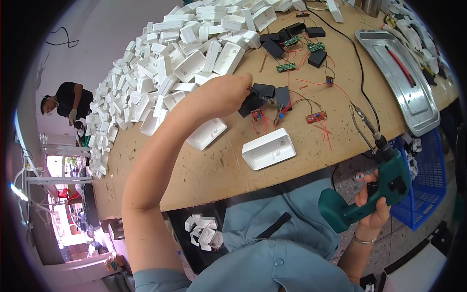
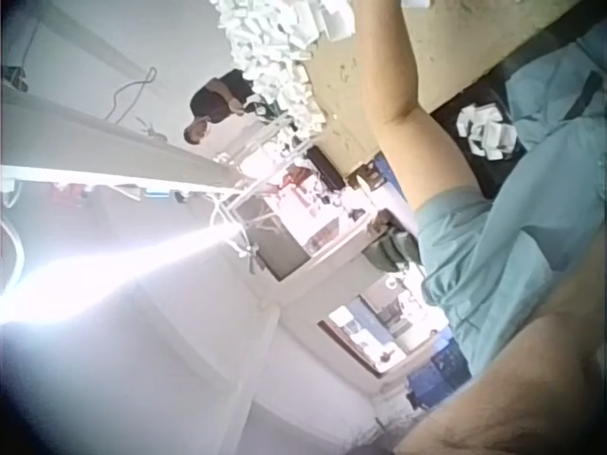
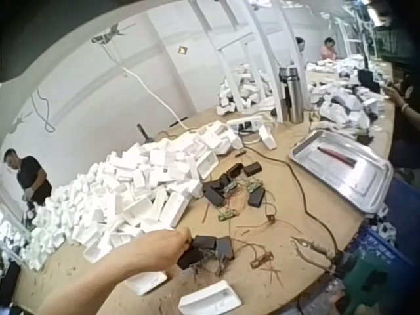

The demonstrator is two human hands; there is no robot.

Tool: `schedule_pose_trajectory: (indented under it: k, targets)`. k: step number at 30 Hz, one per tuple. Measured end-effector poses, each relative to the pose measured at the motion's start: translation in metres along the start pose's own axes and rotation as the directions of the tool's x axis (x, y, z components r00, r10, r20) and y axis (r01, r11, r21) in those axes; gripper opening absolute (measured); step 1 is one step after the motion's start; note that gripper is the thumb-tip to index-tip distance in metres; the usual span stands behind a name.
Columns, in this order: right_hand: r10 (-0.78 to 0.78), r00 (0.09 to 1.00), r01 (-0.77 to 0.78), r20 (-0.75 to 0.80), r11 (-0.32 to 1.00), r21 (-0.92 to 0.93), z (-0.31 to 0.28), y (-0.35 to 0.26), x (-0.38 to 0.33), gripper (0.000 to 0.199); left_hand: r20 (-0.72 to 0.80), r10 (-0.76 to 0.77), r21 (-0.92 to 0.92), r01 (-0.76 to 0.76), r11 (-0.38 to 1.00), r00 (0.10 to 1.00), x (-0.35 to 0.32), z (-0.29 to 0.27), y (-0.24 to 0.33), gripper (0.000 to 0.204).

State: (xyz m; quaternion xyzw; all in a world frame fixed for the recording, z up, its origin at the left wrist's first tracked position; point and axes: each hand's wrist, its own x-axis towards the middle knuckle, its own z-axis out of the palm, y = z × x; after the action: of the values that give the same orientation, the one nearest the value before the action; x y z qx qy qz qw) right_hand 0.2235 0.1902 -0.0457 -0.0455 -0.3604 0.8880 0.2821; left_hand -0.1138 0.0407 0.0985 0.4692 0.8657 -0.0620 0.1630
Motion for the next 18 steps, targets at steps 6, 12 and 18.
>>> schedule_pose_trajectory:
  k: [6,12,18]
  targets:
    - [-0.002,1.000,0.002,-0.006,1.000,0.021,0.000,0.000,0.002,0.066,-0.302,-0.198,-0.415,0.059,0.908,0.932,0.007,0.037,-0.010,0.021]
    - [-0.011,1.000,0.012,-0.012,0.999,0.031,-0.002,0.000,0.000,0.065,-0.342,-0.201,-0.442,0.032,0.897,0.918,0.018,0.033,-0.018,0.018]
    - [-0.035,0.999,0.035,-0.029,0.999,0.017,-0.005,-0.001,-0.003,0.064,-0.042,-0.070,-0.282,0.055,0.958,0.997,0.021,-0.017,-0.016,0.018]
